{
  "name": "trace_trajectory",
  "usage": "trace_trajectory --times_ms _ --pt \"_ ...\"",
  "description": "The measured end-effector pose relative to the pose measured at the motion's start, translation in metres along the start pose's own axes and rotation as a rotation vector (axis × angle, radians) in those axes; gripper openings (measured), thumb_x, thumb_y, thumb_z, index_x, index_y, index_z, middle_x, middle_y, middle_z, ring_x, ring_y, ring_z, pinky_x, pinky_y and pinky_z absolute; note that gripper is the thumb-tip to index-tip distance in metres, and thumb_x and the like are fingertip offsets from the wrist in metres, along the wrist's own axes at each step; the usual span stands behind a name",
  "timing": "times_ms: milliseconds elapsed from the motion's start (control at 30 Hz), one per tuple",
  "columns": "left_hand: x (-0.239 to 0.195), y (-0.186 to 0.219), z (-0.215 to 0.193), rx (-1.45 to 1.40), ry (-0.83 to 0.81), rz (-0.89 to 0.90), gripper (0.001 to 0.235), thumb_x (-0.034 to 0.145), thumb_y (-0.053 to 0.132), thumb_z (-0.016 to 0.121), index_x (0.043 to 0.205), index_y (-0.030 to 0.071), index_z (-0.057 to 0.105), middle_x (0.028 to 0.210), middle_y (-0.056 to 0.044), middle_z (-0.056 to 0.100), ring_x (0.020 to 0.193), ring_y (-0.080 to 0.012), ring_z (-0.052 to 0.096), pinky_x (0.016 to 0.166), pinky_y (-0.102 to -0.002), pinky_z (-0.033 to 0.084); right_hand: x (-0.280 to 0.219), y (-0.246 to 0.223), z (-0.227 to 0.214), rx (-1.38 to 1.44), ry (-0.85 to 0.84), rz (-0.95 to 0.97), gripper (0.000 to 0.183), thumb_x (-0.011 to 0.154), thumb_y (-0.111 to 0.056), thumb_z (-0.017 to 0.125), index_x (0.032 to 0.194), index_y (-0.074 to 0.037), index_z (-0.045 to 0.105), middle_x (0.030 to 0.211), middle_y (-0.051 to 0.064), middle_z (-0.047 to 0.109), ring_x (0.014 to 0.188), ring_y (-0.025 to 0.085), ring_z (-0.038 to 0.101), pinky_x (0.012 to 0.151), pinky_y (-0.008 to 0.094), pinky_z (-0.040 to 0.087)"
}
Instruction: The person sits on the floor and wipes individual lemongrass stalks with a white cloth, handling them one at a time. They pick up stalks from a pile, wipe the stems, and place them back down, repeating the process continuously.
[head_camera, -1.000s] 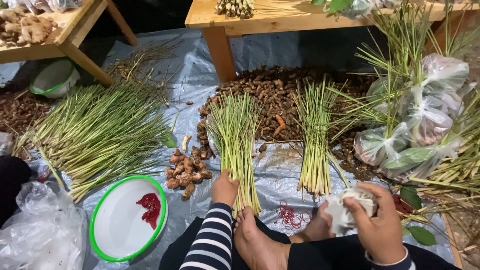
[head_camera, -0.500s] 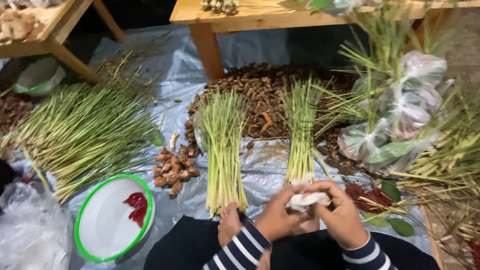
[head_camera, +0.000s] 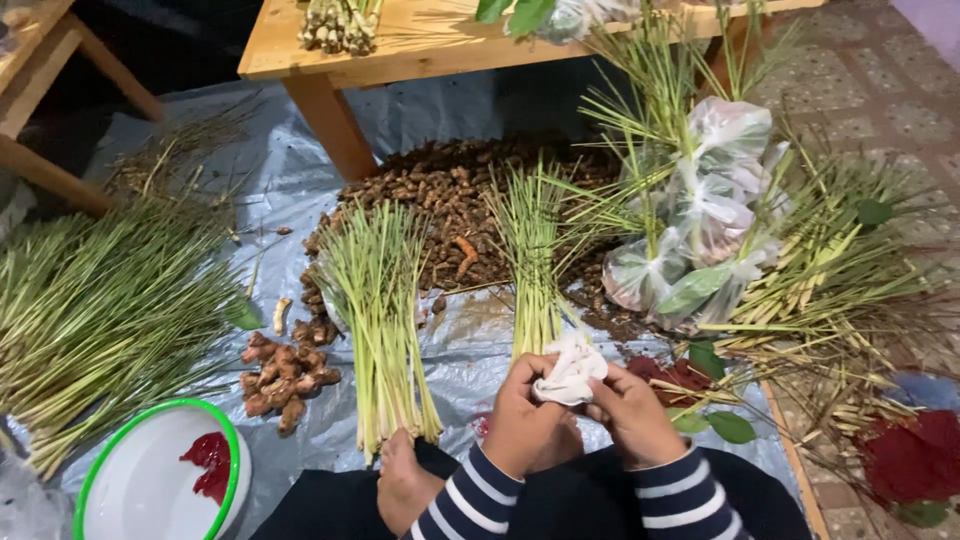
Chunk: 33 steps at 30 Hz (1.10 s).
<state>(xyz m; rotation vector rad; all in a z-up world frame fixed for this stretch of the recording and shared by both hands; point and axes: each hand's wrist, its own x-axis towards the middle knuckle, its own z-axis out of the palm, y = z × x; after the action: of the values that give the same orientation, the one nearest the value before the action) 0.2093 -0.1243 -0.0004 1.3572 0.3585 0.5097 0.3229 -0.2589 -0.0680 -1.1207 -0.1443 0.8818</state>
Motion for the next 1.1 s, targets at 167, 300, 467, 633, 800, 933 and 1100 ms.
trace_trajectory --times_ms 167,300,467,633,800,933,1100 --pt "0.017 0.029 -0.001 0.104 -0.052 -0.271 0.016 0.089 -0.005 0.066 0.097 0.008 0.059 0.093 -0.008 0.062 0.070 -0.0155 0.061 0.062 -0.028 0.057 -0.016 -0.063 0.025 0.019 0.352 -0.199 0.018 0.098 -0.012 0.063 0.115 -0.006 0.059 0.096 0.012 0.067 0.075 0.022 0.062 0.061 0.034 0.051" --pt "0.036 0.022 -0.007 0.142 0.061 -0.403 0.008 0.091 0.012 0.071 0.099 0.010 0.072 0.095 -0.007 0.069 0.075 -0.0163 0.059 0.064 -0.027 0.052 -0.013 -0.065 0.012 0.125 0.374 -0.276 0.043 0.092 -0.037 0.066 0.122 -0.014 0.045 0.108 0.013 0.064 0.081 0.026 0.062 0.058 0.037 0.053" --pt "0.044 -0.031 -0.025 -0.124 -0.142 -0.305 0.019 0.082 0.005 0.079 0.100 0.004 0.074 0.099 -0.011 0.070 0.088 -0.0210 0.066 0.076 -0.032 0.060 -0.023 -0.103 0.062 -0.241 0.378 0.084 0.048 0.088 0.010 0.062 0.133 -0.004 0.056 0.128 0.018 0.064 0.105 0.030 0.065 0.085 0.041 0.060" --pt "0.071 -0.022 -0.025 0.243 -0.165 -0.475 0.028 0.091 0.018 0.072 0.119 0.015 0.074 0.119 -0.006 0.075 0.107 -0.0195 0.070 0.099 -0.035 0.061 -0.013 -0.087 0.012 -0.168 0.670 -0.254 0.011 0.105 -0.009 0.057 0.114 -0.010 0.063 0.096 0.011 0.065 0.075 0.022 0.062 0.062 0.036 0.054" --pt "0.101 -0.154 -0.073 0.630 0.318 -0.525 0.019 0.093 0.023 0.064 0.110 0.018 0.072 0.105 -0.003 0.076 0.092 -0.0207 0.072 0.086 -0.034 0.056 0.003 -0.063 -0.010 0.148 0.649 -0.504 0.014 0.104 -0.016 0.061 0.116 -0.011 0.055 0.097 0.006 0.062 0.083 0.014 0.059 0.073 0.029 0.053" --pt "0.107 -0.176 -0.066 0.908 0.207 -0.500 0.052 0.095 0.033 0.069 0.140 0.011 0.059 0.148 -0.016 0.052 0.135 -0.0354 0.052 0.116 -0.048 0.042 0.002 -0.071 0.004 0.094 0.688 -0.415 0.011 0.104 -0.011 0.058 0.116 -0.010 0.057 0.097 0.007 0.064 0.082 0.015 0.059 0.070 0.029 0.050" --pt "0.111 -0.130 -0.041 0.861 0.183 -0.638 0.069 0.091 0.029 0.078 0.151 0.012 0.047 0.148 -0.016 0.054 0.132 -0.0351 0.056 0.115 -0.047 0.047 0.007 -0.073 0.007 0.301 0.592 -0.262 0.052 0.097 -0.019 0.059 0.146 -0.009 0.046 0.123 0.017 0.062 0.104 0.026 0.061 0.087 0.041 0.052"
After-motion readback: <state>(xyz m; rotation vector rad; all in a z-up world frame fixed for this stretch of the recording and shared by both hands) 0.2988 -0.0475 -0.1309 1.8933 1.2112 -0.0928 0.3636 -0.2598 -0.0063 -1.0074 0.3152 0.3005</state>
